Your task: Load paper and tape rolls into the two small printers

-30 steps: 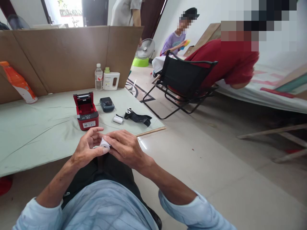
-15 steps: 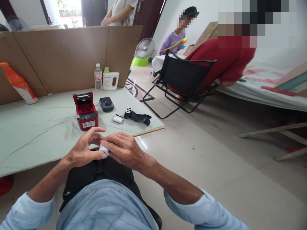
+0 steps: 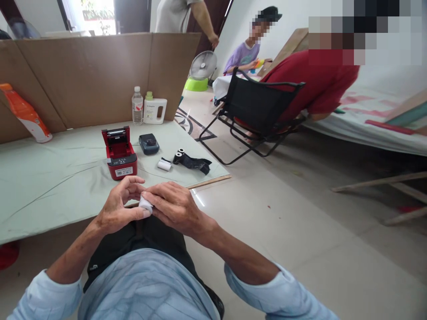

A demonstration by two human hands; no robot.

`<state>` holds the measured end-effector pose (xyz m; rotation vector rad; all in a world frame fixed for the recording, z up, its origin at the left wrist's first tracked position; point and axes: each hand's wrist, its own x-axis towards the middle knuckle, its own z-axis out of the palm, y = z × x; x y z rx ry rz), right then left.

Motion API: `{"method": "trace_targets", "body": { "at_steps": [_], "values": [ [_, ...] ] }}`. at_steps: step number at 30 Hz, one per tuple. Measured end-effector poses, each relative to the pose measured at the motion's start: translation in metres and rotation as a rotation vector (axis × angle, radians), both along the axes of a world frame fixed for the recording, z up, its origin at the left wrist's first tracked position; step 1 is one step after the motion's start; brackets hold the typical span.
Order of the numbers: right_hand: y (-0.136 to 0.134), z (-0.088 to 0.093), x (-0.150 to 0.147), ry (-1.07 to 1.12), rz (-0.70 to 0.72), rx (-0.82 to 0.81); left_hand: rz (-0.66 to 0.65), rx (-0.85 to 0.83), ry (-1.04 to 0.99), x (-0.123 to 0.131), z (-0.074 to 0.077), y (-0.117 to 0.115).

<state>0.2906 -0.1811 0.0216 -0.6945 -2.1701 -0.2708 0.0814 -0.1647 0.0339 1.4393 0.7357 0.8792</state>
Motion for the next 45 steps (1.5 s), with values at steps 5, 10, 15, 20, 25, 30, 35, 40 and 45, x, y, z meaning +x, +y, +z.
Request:
{"method": "trace_targets", "body": {
  "at_steps": [5,10,15,20,25,30,35,40,45],
  "values": [
    [0.0,-0.002,0.0,-0.013,-0.022,0.005,-0.014,-0.04,-0.028,0.001,-0.004,0.001],
    [0.001,-0.004,-0.002,-0.018,0.003,0.013,-0.122,-0.077,0.084,-0.006,0.006,0.003],
    [0.0,-0.001,-0.006,-0.036,0.046,0.006,-0.209,0.025,0.299,-0.015,0.025,0.007],
    [0.0,0.001,-0.008,-0.043,0.066,-0.006,-0.23,0.081,0.383,-0.017,0.033,0.01],
    [0.001,0.0,-0.009,-0.031,0.069,0.007,-0.234,0.08,0.382,-0.016,0.032,0.011],
    [0.0,0.001,-0.011,-0.041,0.065,0.01,-0.252,0.081,0.416,-0.018,0.035,0.011],
    [-0.001,0.0,-0.013,-0.033,0.062,0.001,-0.238,0.103,0.351,-0.021,0.028,0.01],
    [-0.003,-0.004,-0.014,-0.061,0.044,-0.026,-0.244,0.107,0.37,-0.023,0.027,0.008],
    [-0.005,-0.006,-0.018,-0.095,0.077,-0.038,-0.299,0.161,0.47,-0.025,0.036,0.008]
  ]
}}
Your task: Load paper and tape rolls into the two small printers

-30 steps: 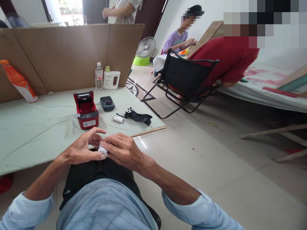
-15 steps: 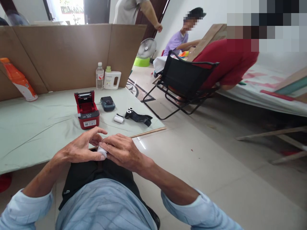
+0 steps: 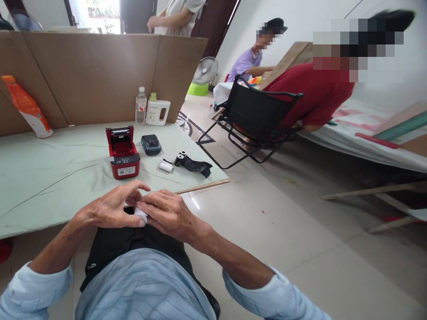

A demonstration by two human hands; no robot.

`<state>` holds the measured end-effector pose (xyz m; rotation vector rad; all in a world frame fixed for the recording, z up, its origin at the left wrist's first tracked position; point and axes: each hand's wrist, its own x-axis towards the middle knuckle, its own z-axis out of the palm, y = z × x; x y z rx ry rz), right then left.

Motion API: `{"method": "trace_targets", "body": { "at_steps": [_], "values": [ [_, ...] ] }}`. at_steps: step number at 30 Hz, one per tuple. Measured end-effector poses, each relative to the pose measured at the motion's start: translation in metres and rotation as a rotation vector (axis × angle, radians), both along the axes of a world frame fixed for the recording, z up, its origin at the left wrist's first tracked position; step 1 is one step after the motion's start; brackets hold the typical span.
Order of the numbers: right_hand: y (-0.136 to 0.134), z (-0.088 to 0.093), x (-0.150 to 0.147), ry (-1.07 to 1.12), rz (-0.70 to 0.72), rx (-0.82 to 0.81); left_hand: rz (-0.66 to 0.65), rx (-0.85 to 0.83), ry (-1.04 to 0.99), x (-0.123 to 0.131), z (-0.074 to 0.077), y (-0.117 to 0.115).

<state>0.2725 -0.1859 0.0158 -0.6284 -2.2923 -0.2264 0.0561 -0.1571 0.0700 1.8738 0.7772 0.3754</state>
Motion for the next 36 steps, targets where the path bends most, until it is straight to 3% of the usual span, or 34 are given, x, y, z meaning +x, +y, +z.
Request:
{"method": "trace_targets", "body": {
  "at_steps": [10,17,30,36],
  "values": [
    [-0.001,0.001,-0.006,0.048,-0.017,0.019,0.126,-0.102,-0.214,-0.006,-0.027,-0.007],
    [-0.001,0.0,-0.005,0.021,-0.033,0.006,0.205,-0.127,-0.316,-0.003,-0.038,-0.012],
    [0.0,-0.001,-0.003,0.058,-0.026,0.036,0.3,-0.181,-0.407,0.002,-0.048,-0.017],
    [0.0,-0.004,-0.001,0.037,-0.02,-0.008,0.204,-0.239,-0.349,-0.001,-0.045,-0.015]
  ]
}}
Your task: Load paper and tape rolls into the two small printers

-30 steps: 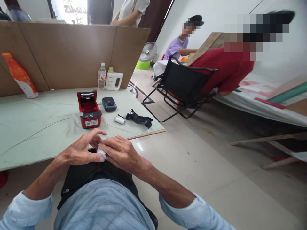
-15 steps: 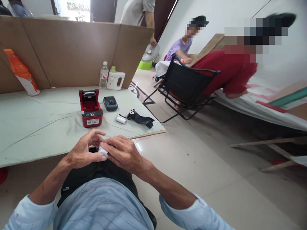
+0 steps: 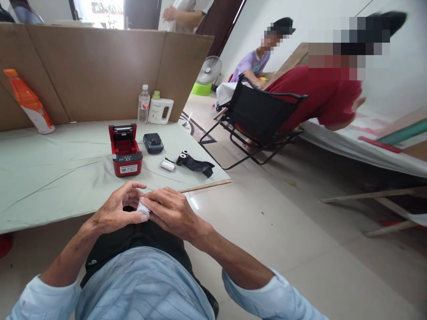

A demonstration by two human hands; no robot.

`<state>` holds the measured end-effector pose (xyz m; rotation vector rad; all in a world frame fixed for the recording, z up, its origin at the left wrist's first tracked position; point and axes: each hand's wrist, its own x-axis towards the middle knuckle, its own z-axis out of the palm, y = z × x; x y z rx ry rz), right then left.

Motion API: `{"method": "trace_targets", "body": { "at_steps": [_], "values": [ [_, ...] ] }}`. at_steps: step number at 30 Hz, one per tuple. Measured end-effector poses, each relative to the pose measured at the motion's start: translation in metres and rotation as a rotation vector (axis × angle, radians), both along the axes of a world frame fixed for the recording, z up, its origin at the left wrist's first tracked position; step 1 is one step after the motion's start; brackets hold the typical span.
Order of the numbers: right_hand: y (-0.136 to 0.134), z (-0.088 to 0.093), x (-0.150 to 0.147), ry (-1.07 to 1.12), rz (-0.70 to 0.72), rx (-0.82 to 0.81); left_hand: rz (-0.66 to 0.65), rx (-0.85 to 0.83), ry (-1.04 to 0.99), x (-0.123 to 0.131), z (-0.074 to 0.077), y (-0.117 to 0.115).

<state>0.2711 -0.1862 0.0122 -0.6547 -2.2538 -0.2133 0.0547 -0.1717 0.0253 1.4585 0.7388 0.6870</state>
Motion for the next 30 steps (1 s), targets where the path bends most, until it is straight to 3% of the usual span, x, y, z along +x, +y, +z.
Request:
{"method": "trace_targets", "body": {
  "at_steps": [7,10,20,30],
  "values": [
    [-0.001,0.005,-0.002,-0.041,0.031,0.021,-0.136,0.176,0.288,-0.004,0.037,0.008],
    [0.0,0.006,-0.002,-0.047,0.056,0.021,-0.187,0.247,0.328,-0.003,0.045,0.01],
    [0.002,0.003,-0.002,-0.048,0.094,0.0,-0.229,0.291,0.354,-0.005,0.045,0.014],
    [0.0,0.007,-0.003,-0.02,0.033,0.004,-0.059,0.147,0.134,-0.005,0.022,0.004]
  ]
}}
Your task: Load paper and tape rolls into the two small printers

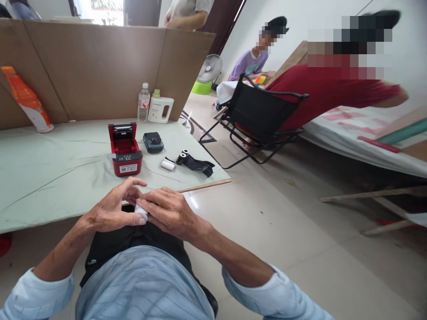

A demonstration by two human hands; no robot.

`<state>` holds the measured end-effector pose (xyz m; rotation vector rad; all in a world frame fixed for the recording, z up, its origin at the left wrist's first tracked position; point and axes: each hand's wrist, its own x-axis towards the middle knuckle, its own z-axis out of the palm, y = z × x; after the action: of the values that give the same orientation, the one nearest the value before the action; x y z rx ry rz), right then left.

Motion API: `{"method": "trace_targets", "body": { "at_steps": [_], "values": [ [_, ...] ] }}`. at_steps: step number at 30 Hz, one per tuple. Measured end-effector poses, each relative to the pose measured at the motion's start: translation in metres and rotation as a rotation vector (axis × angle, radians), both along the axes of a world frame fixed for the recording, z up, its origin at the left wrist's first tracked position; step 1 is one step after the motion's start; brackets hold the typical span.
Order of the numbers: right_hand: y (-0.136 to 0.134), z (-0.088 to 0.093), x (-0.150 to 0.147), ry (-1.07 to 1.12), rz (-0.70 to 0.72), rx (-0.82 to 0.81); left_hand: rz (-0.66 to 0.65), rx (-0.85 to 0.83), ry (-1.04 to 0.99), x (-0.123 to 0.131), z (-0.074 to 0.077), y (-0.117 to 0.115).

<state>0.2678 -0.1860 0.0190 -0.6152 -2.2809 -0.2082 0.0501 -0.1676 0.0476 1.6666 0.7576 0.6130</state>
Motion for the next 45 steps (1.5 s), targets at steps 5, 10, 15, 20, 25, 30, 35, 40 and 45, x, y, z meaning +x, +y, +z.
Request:
{"method": "trace_targets", "body": {
  "at_steps": [5,10,15,20,25,30,35,40,45],
  "values": [
    [-0.002,-0.001,0.0,0.01,0.001,-0.005,0.063,-0.04,-0.04,0.002,-0.006,-0.004],
    [-0.003,-0.002,0.001,0.01,-0.019,-0.013,0.084,-0.063,-0.073,0.004,-0.012,-0.005],
    [-0.003,-0.004,0.003,0.017,-0.044,0.002,0.11,-0.076,-0.105,0.006,-0.019,-0.004],
    [-0.002,-0.005,0.005,0.056,-0.063,0.016,0.125,-0.096,-0.128,0.009,-0.024,-0.004],
    [-0.002,-0.005,0.006,0.092,-0.06,0.042,0.152,-0.102,-0.129,0.013,-0.022,-0.004],
    [-0.002,-0.008,0.009,0.104,-0.073,0.047,0.154,-0.119,-0.151,0.018,-0.023,-0.004],
    [-0.002,-0.01,0.012,0.078,-0.095,0.026,0.136,-0.14,-0.166,0.019,-0.027,-0.001],
    [-0.001,-0.013,0.012,0.072,-0.088,0.041,0.027,-0.148,-0.102,0.015,-0.021,0.002],
    [-0.001,-0.011,0.009,0.085,-0.07,0.063,-0.009,-0.097,-0.037,0.012,-0.011,0.004]
  ]
}}
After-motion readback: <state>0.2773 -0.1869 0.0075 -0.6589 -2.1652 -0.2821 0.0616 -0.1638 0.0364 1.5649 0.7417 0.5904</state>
